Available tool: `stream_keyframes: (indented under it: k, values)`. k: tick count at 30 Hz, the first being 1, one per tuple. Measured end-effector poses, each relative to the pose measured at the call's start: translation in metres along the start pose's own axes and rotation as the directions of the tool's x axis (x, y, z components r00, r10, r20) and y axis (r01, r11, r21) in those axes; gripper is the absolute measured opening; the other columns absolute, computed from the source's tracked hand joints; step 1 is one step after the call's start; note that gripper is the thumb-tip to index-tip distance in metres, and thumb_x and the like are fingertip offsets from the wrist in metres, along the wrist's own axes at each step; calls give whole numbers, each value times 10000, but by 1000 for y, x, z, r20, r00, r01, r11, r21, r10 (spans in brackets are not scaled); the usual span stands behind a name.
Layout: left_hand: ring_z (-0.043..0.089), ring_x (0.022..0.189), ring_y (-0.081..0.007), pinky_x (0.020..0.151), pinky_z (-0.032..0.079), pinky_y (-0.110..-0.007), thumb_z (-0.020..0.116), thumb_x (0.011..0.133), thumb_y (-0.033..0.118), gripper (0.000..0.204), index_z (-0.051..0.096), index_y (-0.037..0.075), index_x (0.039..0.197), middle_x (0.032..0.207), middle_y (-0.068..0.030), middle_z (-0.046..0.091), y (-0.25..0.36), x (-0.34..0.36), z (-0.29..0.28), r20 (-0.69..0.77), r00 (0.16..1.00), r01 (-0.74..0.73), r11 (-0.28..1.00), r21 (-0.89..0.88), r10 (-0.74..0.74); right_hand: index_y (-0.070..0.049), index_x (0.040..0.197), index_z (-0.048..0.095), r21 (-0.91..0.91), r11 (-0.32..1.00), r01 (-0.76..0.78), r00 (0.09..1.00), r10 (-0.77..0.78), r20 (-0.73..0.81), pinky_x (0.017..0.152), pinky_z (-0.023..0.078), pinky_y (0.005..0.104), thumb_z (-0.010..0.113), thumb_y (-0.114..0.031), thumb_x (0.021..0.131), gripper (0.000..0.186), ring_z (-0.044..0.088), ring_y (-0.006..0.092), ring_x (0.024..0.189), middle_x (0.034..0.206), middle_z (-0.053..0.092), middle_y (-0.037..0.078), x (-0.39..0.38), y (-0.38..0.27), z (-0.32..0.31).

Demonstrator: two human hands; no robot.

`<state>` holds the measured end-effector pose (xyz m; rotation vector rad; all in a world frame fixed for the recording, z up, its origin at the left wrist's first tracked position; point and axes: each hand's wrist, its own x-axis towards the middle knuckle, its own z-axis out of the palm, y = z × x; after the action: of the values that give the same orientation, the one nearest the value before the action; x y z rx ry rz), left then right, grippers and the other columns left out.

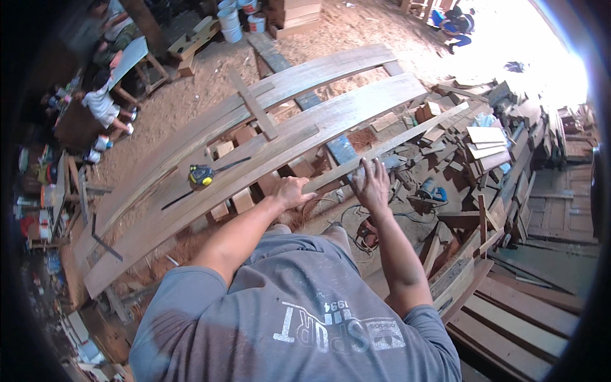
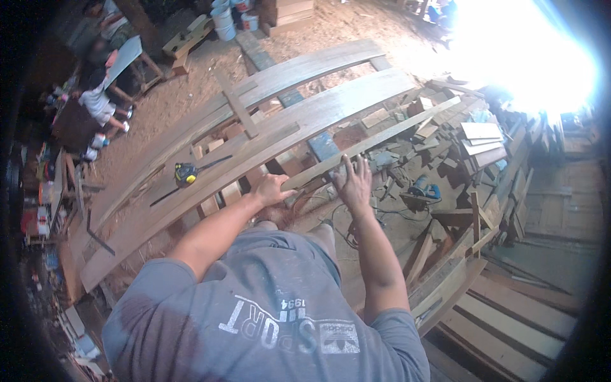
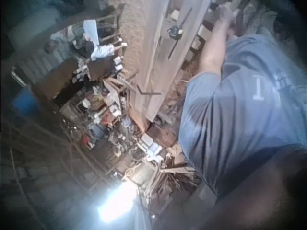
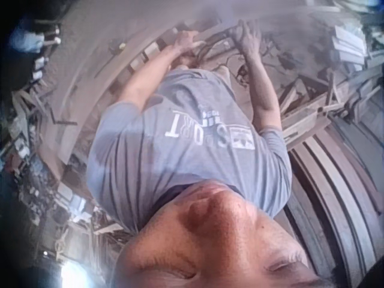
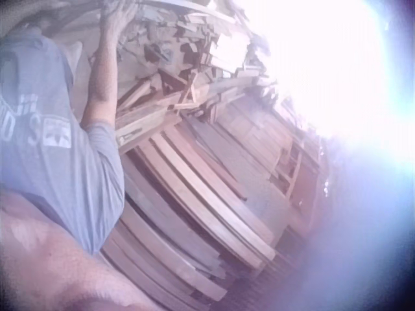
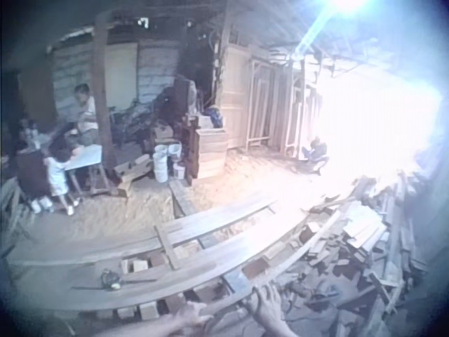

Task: The person measures and marks a wooden plank using a tape measure, pencil, and square. They then walk to a different area and pick up a bucket and an air compressor.

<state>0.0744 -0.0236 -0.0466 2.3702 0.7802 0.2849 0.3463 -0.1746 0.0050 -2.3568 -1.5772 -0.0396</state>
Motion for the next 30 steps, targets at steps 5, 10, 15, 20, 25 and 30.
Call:
stream_keyframes:
  k: [5,10,15,20,25,30]
  values:
    - [762,1030,-384,911,607,-495,799,919,520,564,756,83,1273,1091,-184,794,-7,-34,-12,-11,998,62,991,119,-61,-147,1573,535,-95,995,40,987,-24,160,1275,263,562,630,-514,1038,656,318,427,1577,1688,382,180,2,14,2]
    - [723,1080,-356,956,589,-472,834,890,513,617,738,76,1315,1163,-149,754,-13,-81,-24,-190,968,169,985,26,-161,-198,1645,459,-9,973,232,967,-230,112,1297,233,579,577,-542,1070,681,295,453,1596,1727,359,179,28,-2,6]
    - [711,1081,-371,952,583,-473,846,920,369,520,712,52,1310,1219,-153,727,-13,-131,-48,-369,913,178,984,-25,-175,-244,1671,447,-7,979,204,954,-197,226,1301,223,608,550,-549,1090,664,278,494,1609,1738,368,202,23,-9,16]
    - [710,1099,-403,942,588,-485,839,938,310,495,691,48,1332,1193,-194,733,-21,-170,-53,-419,866,259,961,-92,-274,-193,1660,453,-27,976,217,950,-205,236,1295,231,622,573,-505,1086,664,276,521,1598,1725,367,234,24,-11,18]
    - [726,1099,-403,945,595,-485,818,949,378,505,691,39,1301,1181,-199,755,-29,-165,-48,-308,883,352,934,-65,-354,-182,1658,454,-18,971,240,944,-229,236,1296,232,622,571,-477,1090,650,281,525,1593,1721,365,247,24,-6,22]
    - [777,903,-407,805,622,-523,744,988,485,450,781,38,1027,955,-207,793,-35,-151,-50,-209,884,454,874,175,-417,-201,1664,449,-23,974,223,952,-213,222,1302,231,614,584,-482,1082,661,267,525,1601,1733,352,237,21,-6,23]
